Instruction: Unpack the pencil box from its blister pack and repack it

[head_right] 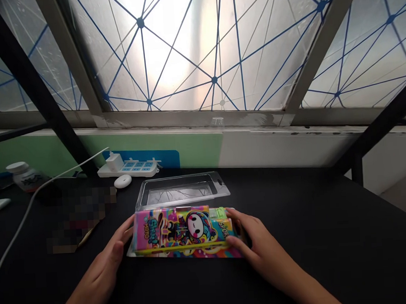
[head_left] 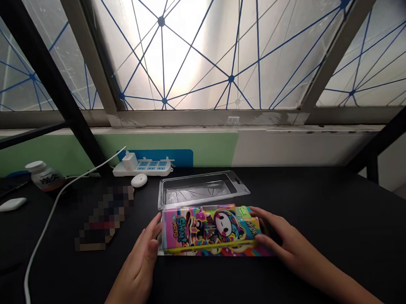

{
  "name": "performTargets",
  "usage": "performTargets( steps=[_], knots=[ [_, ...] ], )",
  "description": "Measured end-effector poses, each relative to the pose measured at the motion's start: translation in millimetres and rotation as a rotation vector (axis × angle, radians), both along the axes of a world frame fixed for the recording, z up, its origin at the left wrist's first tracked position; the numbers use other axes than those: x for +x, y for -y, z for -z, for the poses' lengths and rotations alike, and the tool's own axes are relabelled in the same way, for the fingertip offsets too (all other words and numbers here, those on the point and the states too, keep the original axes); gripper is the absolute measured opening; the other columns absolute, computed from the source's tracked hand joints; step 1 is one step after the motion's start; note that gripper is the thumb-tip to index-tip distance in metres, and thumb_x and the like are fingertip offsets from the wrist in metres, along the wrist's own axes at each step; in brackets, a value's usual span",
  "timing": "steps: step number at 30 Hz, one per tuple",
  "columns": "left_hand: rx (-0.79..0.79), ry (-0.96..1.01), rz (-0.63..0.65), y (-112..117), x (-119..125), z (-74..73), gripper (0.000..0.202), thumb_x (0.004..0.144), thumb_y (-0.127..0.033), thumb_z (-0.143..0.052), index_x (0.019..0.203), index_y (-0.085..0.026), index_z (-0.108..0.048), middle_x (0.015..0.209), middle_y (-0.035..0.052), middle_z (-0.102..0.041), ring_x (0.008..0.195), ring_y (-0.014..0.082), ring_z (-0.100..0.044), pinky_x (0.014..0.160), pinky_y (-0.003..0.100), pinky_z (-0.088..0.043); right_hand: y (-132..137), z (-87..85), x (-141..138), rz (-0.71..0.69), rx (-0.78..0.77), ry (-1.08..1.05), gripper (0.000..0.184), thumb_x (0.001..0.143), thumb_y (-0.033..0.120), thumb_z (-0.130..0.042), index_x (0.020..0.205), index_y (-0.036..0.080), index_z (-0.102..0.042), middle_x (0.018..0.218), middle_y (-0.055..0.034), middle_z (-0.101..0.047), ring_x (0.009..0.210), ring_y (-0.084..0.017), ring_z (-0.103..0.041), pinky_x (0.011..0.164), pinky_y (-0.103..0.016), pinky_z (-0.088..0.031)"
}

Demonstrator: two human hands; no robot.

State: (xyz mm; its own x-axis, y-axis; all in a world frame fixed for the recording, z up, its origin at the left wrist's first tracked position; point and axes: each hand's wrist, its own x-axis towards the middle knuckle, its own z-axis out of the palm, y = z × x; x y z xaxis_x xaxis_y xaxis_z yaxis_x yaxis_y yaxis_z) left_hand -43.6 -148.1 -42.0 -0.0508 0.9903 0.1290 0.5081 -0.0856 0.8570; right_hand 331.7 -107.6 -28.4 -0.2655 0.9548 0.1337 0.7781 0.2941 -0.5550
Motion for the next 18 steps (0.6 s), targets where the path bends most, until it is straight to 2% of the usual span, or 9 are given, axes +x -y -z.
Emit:
performTargets(
  steps=[3,6,9,11,14,16,18],
  knots=[
    [-0.046,-0.062,0.03,-1,4,-2.5,0.063,0.099,-0.057,-0.042,0.154,-0.029,-0.032,0.148,0.0066,-0.053,0.138,0.0296,-0.047,0.113,0.05,-0.039,1,11.2,0,-0.066,0.036,0.051,0.072,0.089,0.054,-0.06,0.152,0.023,-0.04,0.15,-0.0145,-0.05,0.135,-0.037,-0.047,0.109,-0.055,-0.044],
    [0.028,-0.146,0.033,-2,6,-10.6,0.057,0.097,-0.054,-0.047,0.149,-0.032,-0.039,0.145,0.0046,-0.057,0.132,0.0291,-0.054,0.106,0.044,-0.048,1,18.7,4,-0.068,0.076,0.056,0.067,0.09,0.05,-0.061,0.148,0.023,-0.045,0.148,-0.0139,-0.052,0.139,-0.04,-0.042,0.111,-0.06,-0.039],
    [0.153,-0.214,0.012,-8,10,-29.2,0.048,0.098,-0.05,-0.049,0.143,-0.033,-0.047,0.141,0.0034,-0.06,0.124,0.0274,-0.061,0.094,0.037,-0.056,-6,7.7,6,-0.052,0.111,-0.016,0.063,0.091,0.049,-0.06,0.148,0.027,-0.045,0.148,-0.0113,-0.053,0.137,-0.038,-0.046,0.109,-0.057,-0.043],
    [0.257,-0.293,0.007,-20,17,-46.3,0.048,0.097,-0.048,-0.05,0.142,-0.031,-0.048,0.139,0.0044,-0.061,0.124,0.027,-0.06,0.1,0.038,-0.052,-19,-9.2,4,-0.041,0.101,-0.082,0.064,0.092,0.049,-0.057,0.151,0.028,-0.04,0.148,-0.0109,-0.053,0.129,-0.035,-0.055,0.104,-0.051,-0.05],
    [0.319,-0.461,0.026,-48,30,-67.5,0.052,0.097,-0.047,-0.048,0.142,-0.021,-0.049,0.143,0.0114,-0.057,0.133,0.0299,-0.052,0.108,0.044,-0.044,-53,-31.8,-6,-0.031,0.097,-0.119,0.068,0.094,0.052,-0.054,0.153,0.025,-0.035,0.147,-0.0117,-0.054,0.122,-0.033,-0.061,0.099,-0.046,-0.054],
    [0.281,-0.582,0.037,-70,36,-71.7,0.057,0.096,-0.047,-0.048,0.143,-0.015,-0.048,0.147,0.0169,-0.051,0.138,0.0335,-0.045,0.11,0.049,-0.041,-79,-33.8,-15,-0.048,0.125,-0.08,0.068,0.095,0.053,-0.051,0.153,0.023,-0.035,0.146,-0.012,-0.055,0.123,-0.032,-0.061,0.101,-0.045,-0.052],
    [0.216,-0.665,0.034,-87,37,-66.5,0.06,0.096,-0.049,-0.047,0.144,-0.013,-0.047,0.15,0.0194,-0.047,0.139,0.0353,-0.043,0.11,0.05,-0.04,-98,-23.4,-24,-0.069,0.178,-0.01,0.067,0.096,0.052,-0.047,0.153,0.019,-0.035,0.147,-0.0141,-0.053,0.129,-0.033,-0.056,0.105,-0.048,-0.048]
  ],
)
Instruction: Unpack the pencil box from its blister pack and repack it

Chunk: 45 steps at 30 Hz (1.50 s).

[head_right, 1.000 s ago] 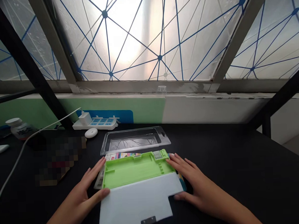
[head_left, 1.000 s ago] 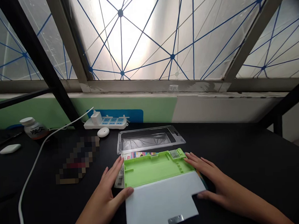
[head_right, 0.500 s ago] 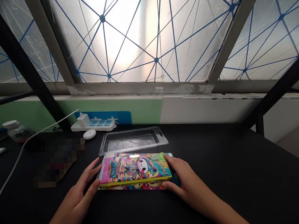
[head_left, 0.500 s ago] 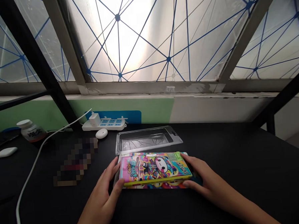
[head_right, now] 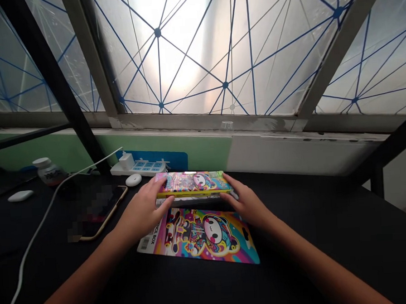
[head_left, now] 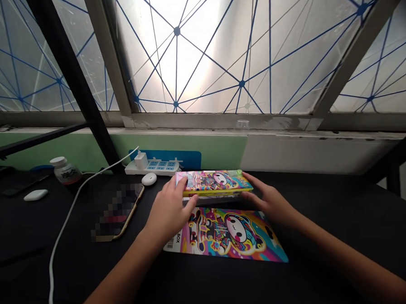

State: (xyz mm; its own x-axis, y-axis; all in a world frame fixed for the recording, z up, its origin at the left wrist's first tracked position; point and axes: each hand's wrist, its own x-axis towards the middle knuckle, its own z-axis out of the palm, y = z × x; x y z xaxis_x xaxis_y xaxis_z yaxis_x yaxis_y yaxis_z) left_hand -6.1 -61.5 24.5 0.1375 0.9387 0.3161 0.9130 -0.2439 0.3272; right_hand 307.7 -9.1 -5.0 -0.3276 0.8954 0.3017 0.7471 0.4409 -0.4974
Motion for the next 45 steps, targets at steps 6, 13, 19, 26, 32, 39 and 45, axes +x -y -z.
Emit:
performTargets(
  steps=[6,13,19,26,32,39,45],
  knots=[
    [-0.233,-0.186,-0.037,-10,-9,30.5,0.07,0.099,-0.059,-0.033,0.154,-0.015,-0.035,0.163,0.0171,-0.026,0.151,0.0374,-0.018,0.112,0.057,-0.034,-13,40.2,-8,-0.06,0.115,0.189,0.055,0.102,0.048,-0.034,0.149,0.02,-0.044,0.159,-0.0139,-0.035,0.148,-0.032,-0.027,0.114,-0.055,-0.033],
    [-0.167,-0.228,0.014,-15,18,13.7,0.08,0.097,-0.069,-0.022,0.154,-0.015,-0.036,0.164,0.0173,-0.016,0.152,0.0369,-0.007,0.116,0.06,-0.022,11,25.4,-14,-0.113,0.411,0.338,0.045,0.102,0.039,-0.042,0.142,0.02,-0.049,0.158,-0.0195,-0.036,0.144,-0.034,-0.037,0.112,-0.061,-0.029],
    [-0.24,-0.176,0.135,-52,35,17.6,0.079,0.097,-0.07,-0.017,0.156,-0.019,-0.032,0.164,0.0141,-0.02,0.152,0.0374,-0.011,0.116,0.06,-0.023,52,11.3,-42,-0.384,0.231,0.299,0.036,0.098,0.042,-0.052,0.124,0.019,-0.062,0.125,-0.0157,-0.066,0.115,-0.029,-0.061,0.096,-0.044,-0.048],
    [-0.2,-0.196,0.161,-70,7,34.6,0.076,0.097,-0.069,-0.021,0.155,-0.022,-0.034,0.164,0.0113,-0.023,0.152,0.0346,-0.015,0.118,0.059,-0.016,54,11.8,-49,-0.244,-0.06,0.331,0.065,0.091,0.06,-0.056,0.137,0.015,-0.051,0.138,-0.0202,-0.055,0.127,-0.037,-0.049,0.104,-0.052,-0.042],
    [-0.179,-0.183,0.134,-66,-4,41.2,0.074,0.098,-0.068,-0.022,0.153,-0.022,-0.038,0.163,0.0126,-0.024,0.151,0.0367,-0.017,0.116,0.061,-0.018,54,14.4,-49,-0.088,0.019,0.281,0.026,0.096,0.047,-0.053,0.093,0.021,-0.056,0.097,-0.0091,-0.062,0.085,-0.026,-0.057,0.076,-0.041,-0.047],
    [-0.262,-0.175,0.197,-63,-10,26.2,0.07,0.097,-0.067,-0.03,0.153,-0.027,-0.038,0.164,0.0112,-0.023,0.152,0.0354,-0.014,0.117,0.06,-0.017,52,-2.5,-33,0.02,-0.114,0.119,0.028,0.095,0.051,-0.05,0.084,0.025,-0.046,0.064,0.0015,-0.059,0.056,-0.018,-0.055,0.055,-0.03,-0.036],
    [-0.249,-0.111,0.186,-55,-5,14.8,0.052,0.101,-0.056,-0.03,0.128,-0.026,-0.062,0.159,0.0123,-0.037,0.149,0.0324,-0.025,0.115,0.061,-0.024,3,-8.3,38,0.088,-0.319,0.147,0.041,0.093,0.059,-0.047,0.075,0.024,-0.056,0.066,-0.0008,-0.063,0.06,-0.018,-0.056,0.055,-0.029,-0.038]
  ],
)
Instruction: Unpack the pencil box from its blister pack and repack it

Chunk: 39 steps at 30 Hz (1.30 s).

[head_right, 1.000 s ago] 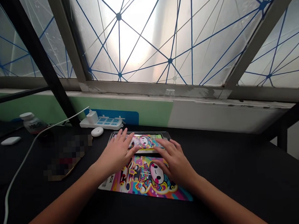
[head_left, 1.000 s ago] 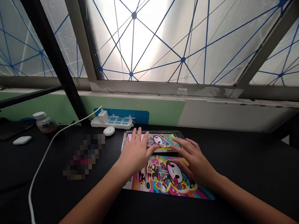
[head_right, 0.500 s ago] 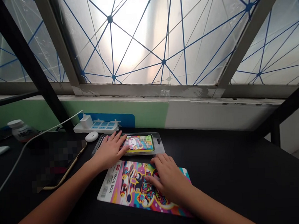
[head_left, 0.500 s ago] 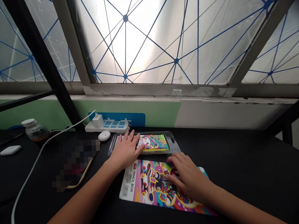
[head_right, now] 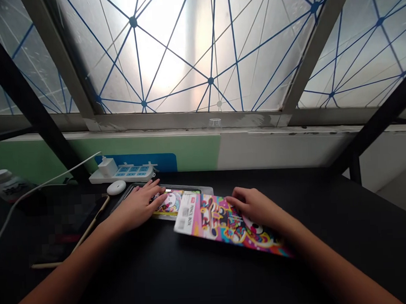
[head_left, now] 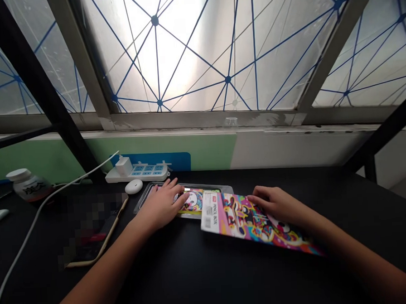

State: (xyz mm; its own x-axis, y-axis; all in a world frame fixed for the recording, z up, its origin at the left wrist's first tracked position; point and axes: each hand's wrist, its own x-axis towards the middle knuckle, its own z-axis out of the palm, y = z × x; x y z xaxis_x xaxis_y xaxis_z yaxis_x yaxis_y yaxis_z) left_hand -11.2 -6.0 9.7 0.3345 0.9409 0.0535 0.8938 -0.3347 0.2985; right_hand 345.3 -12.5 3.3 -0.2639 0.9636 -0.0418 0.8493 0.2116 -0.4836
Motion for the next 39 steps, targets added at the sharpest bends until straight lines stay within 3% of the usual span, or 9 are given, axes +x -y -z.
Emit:
performTargets(
  steps=[4,10,14,19,32,39],
  knots=[
    [0.096,-0.001,-0.028,3,10,7.0,0.038,0.1,-0.051,-0.035,0.105,-0.024,-0.062,0.153,0.0138,-0.046,0.147,0.0326,-0.032,0.112,0.067,-0.024,-17,3.6,25,0.0,-0.054,-0.012,0.048,0.09,0.064,-0.049,0.067,0.023,-0.058,0.064,-0.0008,-0.063,0.057,-0.017,-0.055,0.052,-0.029,-0.041],
    [0.112,-0.008,-0.037,4,12,12.6,0.033,0.099,-0.049,-0.039,0.107,-0.024,-0.058,0.152,0.0159,-0.047,0.147,0.033,-0.031,0.111,0.068,-0.024,0,6.4,-11,0.019,0.063,-0.086,0.042,0.093,0.061,-0.048,0.099,0.023,-0.065,0.099,-0.0073,-0.071,0.088,-0.024,-0.064,0.075,-0.034,-0.049],
    [0.09,-0.037,-0.002,6,12,9.0,0.034,0.098,-0.049,-0.039,0.108,-0.024,-0.059,0.155,0.014,-0.044,0.148,0.0357,-0.028,0.111,0.07,-0.022,5,6.6,-27,0.015,0.053,-0.115,0.041,0.091,0.06,-0.052,0.094,0.022,-0.068,0.086,-0.0052,-0.071,0.075,-0.021,-0.063,0.064,-0.031,-0.047],
    [0.068,-0.066,0.034,10,13,3.8,0.034,0.099,-0.049,-0.038,0.11,-0.023,-0.058,0.155,0.0134,-0.044,0.148,0.0354,-0.028,0.111,0.068,-0.024,-1,2.4,-10,0.038,0.012,-0.116,0.04,0.088,0.059,-0.056,0.089,0.021,-0.069,0.073,-0.0018,-0.068,0.065,-0.018,-0.06,0.056,-0.028,-0.042],
    [0.052,-0.023,0.008,10,14,5.6,0.033,0.097,-0.051,-0.037,0.105,-0.024,-0.055,0.148,0.0125,-0.051,0.145,0.035,-0.033,0.111,0.069,-0.023,-4,-11.4,12,0.129,0.014,-0.085,0.041,0.082,0.062,-0.062,0.086,0.023,-0.071,0.071,-0.0017,-0.07,0.064,-0.019,-0.063,0.054,-0.028,-0.043],
    [0.044,0.056,-0.064,13,23,10.9,0.029,0.097,-0.047,-0.041,0.107,-0.024,-0.055,0.149,0.0133,-0.05,0.148,0.0346,-0.028,0.113,0.07,-0.017,-3,-2.6,1,0.131,0.062,-0.098,0.039,0.083,0.06,-0.062,0.088,0.023,-0.07,0.071,-0.0022,-0.069,0.065,-0.02,-0.062,0.055,-0.029,-0.043]
  ],
)
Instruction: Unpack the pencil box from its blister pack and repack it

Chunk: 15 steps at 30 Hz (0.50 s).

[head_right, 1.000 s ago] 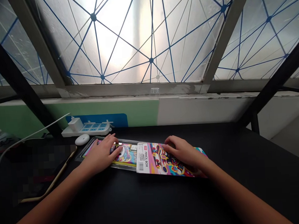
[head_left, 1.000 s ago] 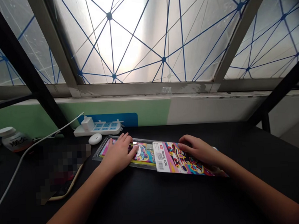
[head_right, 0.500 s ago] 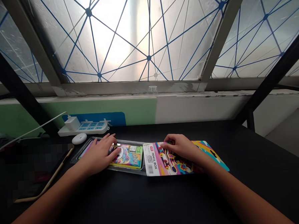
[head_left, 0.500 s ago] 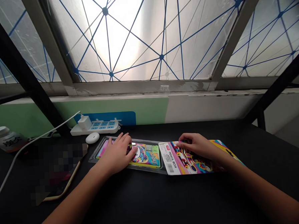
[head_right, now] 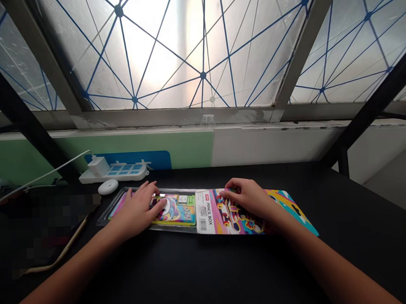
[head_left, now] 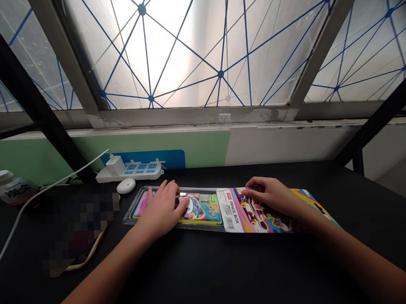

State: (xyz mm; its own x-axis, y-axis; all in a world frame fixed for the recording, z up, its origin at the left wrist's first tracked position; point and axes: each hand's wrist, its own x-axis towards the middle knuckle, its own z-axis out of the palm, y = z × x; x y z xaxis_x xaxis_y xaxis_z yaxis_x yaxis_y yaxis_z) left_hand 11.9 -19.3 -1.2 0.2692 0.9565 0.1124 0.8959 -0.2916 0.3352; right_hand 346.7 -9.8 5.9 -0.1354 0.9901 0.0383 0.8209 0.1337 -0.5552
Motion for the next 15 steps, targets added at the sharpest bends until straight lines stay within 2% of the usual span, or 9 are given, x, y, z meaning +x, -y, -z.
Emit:
performTargets(
  steps=[4,6,7,9,11,15],
  knots=[
    [-0.022,0.154,0.059,17,19,-2.4,0.037,0.097,-0.045,-0.045,0.127,-0.025,-0.05,0.15,0.0108,-0.049,0.149,0.0321,-0.026,0.118,0.067,-0.009,5,5.8,-21,-0.012,0.004,0.0,0.037,0.085,0.058,-0.059,0.088,0.022,-0.069,0.073,-0.0027,-0.069,0.066,-0.02,-0.061,0.056,-0.03,-0.042],
    [-0.074,0.295,0.105,27,27,-6.2,0.043,0.097,-0.047,-0.047,0.134,-0.028,-0.047,0.152,0.0073,-0.048,0.149,0.0302,-0.028,0.121,0.061,-0.012,7,7.2,-28,-0.022,-0.001,0.004,0.037,0.086,0.058,-0.058,0.089,0.022,-0.068,0.075,-0.0028,-0.068,0.067,-0.02,-0.06,0.057,-0.029,-0.042],
    [-0.107,0.376,0.126,32,30,-8.2,0.043,0.096,-0.048,-0.047,0.135,-0.029,-0.047,0.152,0.0055,-0.047,0.147,0.0292,-0.031,0.121,0.057,-0.018,8,7.7,-29,-0.029,-0.004,0.007,0.037,0.086,0.058,-0.058,0.09,0.022,-0.068,0.076,-0.003,-0.068,0.068,-0.02,-0.06,0.057,-0.029,-0.042],
    [-0.154,0.549,0.153,36,32,-11.7,0.039,0.096,-0.049,-0.048,0.131,-0.031,-0.05,0.152,0.0032,-0.048,0.141,0.0271,-0.043,0.116,0.047,-0.035,8,8.1,-29,-0.04,-0.014,0.01,0.037,0.087,0.057,-0.057,0.091,0.022,-0.067,0.078,-0.0033,-0.069,0.069,-0.02,-0.06,0.058,-0.029,-0.042],
    [-0.149,0.689,0.152,32,27,-13.9,0.033,0.097,-0.048,-0.049,0.124,-0.03,-0.056,0.149,0.0033,-0.051,0.131,0.0259,-0.054,0.104,0.038,-0.048,6,7.7,-26,-0.049,-0.043,0.012,0.037,0.087,0.058,-0.057,0.091,0.022,-0.067,0.079,-0.0035,-0.069,0.07,-0.02,-0.059,0.058,-0.029,-0.042],
    [-0.02,0.779,0.065,6,6,-12.2,0.029,0.096,-0.047,-0.051,0.11,-0.025,-0.063,0.135,0.0054,-0.062,0.121,0.0277,-0.061,0.102,0.039,-0.048,2,3.3,-14,-0.076,-0.09,0.019,0.042,0.087,0.061,-0.056,0.092,0.021,-0.067,0.083,-0.0043,-0.07,0.074,-0.022,-0.061,0.062,-0.03,-0.044]
  ],
)
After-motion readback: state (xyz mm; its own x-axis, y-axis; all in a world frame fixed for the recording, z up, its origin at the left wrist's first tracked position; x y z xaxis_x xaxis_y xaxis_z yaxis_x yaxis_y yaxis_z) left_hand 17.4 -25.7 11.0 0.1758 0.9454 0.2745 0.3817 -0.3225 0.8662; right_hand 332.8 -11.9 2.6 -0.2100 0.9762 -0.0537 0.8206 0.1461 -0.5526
